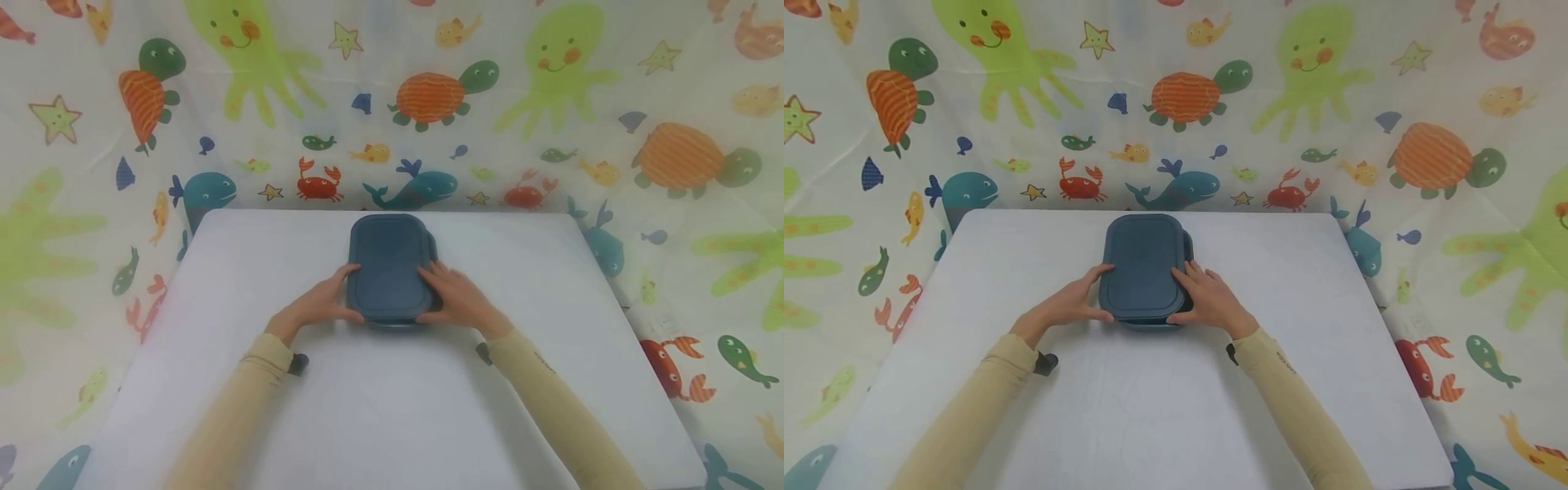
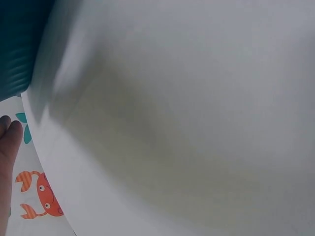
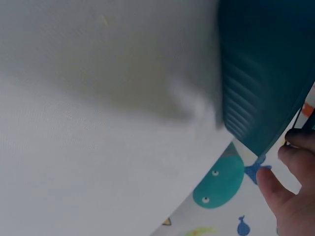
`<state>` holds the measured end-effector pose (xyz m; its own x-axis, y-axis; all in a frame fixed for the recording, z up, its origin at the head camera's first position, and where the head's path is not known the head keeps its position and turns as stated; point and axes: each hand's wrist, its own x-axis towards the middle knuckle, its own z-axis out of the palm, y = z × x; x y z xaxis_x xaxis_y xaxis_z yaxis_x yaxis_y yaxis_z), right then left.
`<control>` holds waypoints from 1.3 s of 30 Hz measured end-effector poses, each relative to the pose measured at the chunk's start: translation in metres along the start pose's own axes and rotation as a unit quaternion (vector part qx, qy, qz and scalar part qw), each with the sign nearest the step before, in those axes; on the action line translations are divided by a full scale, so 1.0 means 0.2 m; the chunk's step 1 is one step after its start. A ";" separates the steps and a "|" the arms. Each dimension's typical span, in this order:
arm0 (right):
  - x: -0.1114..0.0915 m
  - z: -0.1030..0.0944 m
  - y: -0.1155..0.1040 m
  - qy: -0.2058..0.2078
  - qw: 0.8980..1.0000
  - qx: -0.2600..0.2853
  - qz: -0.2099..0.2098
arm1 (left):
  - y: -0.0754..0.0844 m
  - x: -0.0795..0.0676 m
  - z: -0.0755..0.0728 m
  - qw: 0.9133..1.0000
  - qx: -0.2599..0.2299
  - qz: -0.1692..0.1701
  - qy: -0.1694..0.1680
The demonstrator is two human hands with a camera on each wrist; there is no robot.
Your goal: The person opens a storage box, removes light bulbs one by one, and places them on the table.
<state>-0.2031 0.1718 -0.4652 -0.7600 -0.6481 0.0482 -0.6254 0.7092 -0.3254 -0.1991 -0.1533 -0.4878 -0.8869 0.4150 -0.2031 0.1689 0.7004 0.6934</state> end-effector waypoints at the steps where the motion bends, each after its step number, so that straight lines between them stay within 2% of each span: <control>1: 0.00 0.00 0.00 0.002 1.000 -0.002 -0.003 | 0.00 0.00 -0.01 1.000 0.002 0.001 0.001; 7: 0.01 0.00 0.01 0.013 1.000 -0.006 -0.014 | 0.00 0.00 -0.03 1.000 -0.001 -0.001 0.000; 12: 0.00 0.02 0.01 0.012 1.000 -0.008 -0.014 | -0.03 0.00 -0.01 1.000 -0.012 -0.008 -0.001; 21: -0.03 0.06 -0.04 0.024 0.999 -0.028 -0.038 | -0.05 -0.07 0.01 1.000 -0.005 0.006 -0.001; 29: -0.01 0.04 -0.09 0.047 0.996 -0.047 -0.058 | -0.03 -0.13 -0.04 1.000 0.000 0.018 0.009; 39: 0.03 0.00 -0.15 0.037 0.994 -0.066 -0.077 | -0.05 -0.17 -0.12 1.000 0.013 0.024 0.012</control>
<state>-0.1897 0.1475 -0.4545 -0.6612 -0.7334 0.1582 -0.7495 0.6363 -0.1829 -0.1799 -0.1876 -0.4712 -0.8878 0.4341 -0.1526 0.2226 0.6954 0.6833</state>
